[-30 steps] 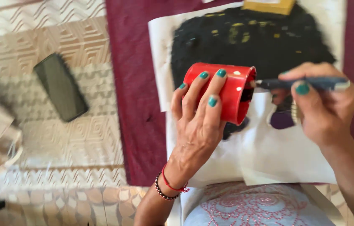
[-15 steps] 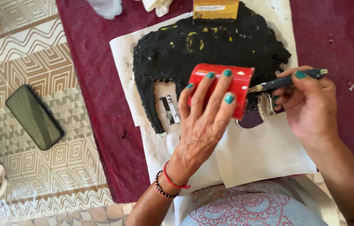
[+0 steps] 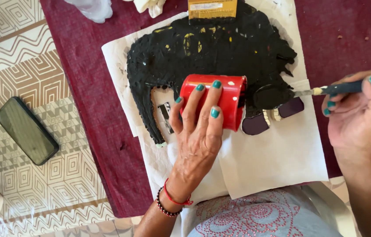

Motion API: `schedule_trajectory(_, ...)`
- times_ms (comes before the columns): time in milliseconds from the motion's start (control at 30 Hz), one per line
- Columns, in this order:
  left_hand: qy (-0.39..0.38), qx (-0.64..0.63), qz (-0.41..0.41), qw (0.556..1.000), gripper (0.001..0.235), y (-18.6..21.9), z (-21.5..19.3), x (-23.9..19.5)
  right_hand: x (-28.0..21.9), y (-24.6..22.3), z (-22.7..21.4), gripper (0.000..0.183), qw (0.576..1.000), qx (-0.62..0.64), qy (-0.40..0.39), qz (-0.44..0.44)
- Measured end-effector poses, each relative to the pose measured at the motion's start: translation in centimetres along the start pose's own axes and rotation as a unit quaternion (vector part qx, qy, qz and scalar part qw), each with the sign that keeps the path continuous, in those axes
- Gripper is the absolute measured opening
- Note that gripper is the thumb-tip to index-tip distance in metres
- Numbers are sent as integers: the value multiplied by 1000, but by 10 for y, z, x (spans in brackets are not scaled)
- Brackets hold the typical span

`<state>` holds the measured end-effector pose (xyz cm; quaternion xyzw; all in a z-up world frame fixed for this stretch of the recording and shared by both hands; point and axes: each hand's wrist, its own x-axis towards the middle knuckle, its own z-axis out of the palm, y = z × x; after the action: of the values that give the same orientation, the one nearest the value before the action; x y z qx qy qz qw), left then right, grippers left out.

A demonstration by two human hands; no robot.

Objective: Painting and texturing a decorative elephant cutout using a scraper and a brush.

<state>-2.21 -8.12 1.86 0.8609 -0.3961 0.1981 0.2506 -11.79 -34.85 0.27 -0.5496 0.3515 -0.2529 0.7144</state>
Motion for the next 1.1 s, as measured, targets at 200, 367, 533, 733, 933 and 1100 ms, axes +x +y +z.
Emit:
schedule_trajectory(200, 3, -10, 2, 1000, 29, 9, 2, 0, -8, 20, -11, 21, 995, -66, 10, -78)
schedule_trajectory(367, -16, -10, 12, 1000, 35, 11, -1, -4, -16, 22, -15, 23, 991, -78, 6, -106)
schedule_trajectory(533, -25, -11, 11, 1000, 34, 12, 1, -5, -20, 24, -17, 25, 989, -98, 3, -113)
schedule_trajectory(733, 4, 2, -8, 1000, 49, 11, 7, -9, -24, 26, -17, 26, 982, -103, -46, -153)
schedule_trajectory(933, 24, 10, -6, 1000, 81, 8, 5, -7, -28, 25, -17, 20, 954, -124, -121, -245)
schedule_trajectory(1100, 26, 11, -6, 1000, 69, 6, 4, -5, -26, 31, -17, 24, 933, -131, -127, -309)
